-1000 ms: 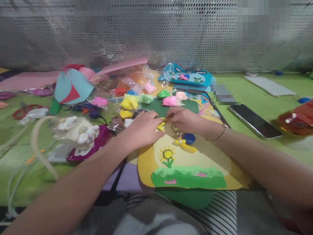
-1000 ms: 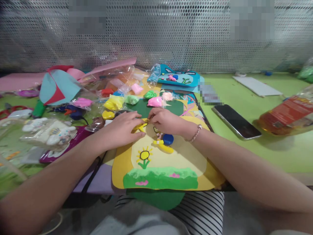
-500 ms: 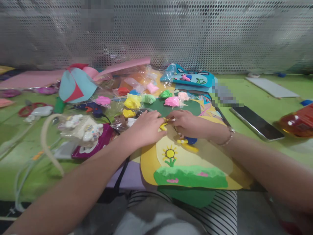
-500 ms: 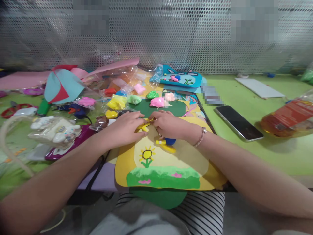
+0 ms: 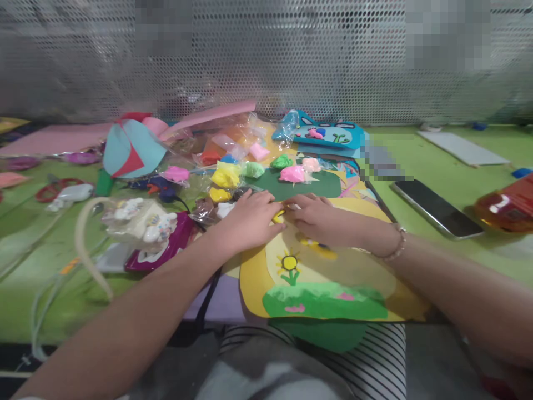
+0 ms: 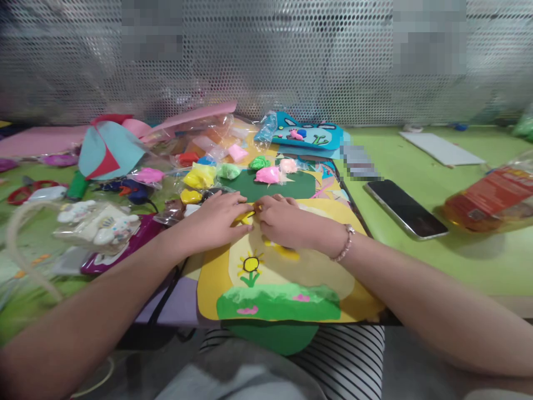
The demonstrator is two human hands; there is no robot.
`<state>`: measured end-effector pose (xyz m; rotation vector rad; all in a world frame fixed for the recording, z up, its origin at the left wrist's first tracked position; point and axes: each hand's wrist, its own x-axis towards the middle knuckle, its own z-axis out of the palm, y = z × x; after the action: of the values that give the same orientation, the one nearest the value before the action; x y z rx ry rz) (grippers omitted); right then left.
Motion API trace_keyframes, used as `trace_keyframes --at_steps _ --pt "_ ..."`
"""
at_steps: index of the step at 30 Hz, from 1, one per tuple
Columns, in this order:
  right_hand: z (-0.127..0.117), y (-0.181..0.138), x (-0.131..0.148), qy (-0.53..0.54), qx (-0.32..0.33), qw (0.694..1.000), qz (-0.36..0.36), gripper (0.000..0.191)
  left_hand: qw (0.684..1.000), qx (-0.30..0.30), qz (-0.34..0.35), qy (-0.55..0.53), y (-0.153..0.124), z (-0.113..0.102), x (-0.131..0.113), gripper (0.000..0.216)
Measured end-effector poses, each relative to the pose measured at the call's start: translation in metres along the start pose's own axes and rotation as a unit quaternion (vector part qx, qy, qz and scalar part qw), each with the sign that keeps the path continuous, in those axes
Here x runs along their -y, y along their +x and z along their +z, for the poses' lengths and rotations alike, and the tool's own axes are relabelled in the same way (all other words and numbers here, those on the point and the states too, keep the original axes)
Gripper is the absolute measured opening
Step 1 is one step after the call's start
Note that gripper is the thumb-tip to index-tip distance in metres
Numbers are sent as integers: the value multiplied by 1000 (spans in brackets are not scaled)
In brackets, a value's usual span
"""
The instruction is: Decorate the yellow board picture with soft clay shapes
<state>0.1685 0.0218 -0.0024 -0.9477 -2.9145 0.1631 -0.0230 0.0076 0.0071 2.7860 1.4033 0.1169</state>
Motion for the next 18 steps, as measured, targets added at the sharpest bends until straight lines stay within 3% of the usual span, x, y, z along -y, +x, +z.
trace_keyframes --at_steps 8,18 --pt "0 4 3 16 -8 997 77 29 1000 -2 -9 3 1 1 2 38" --pt "15 6 -10 32 -66 995 71 27 1000 10 -21 -9 2 -3 0 36"
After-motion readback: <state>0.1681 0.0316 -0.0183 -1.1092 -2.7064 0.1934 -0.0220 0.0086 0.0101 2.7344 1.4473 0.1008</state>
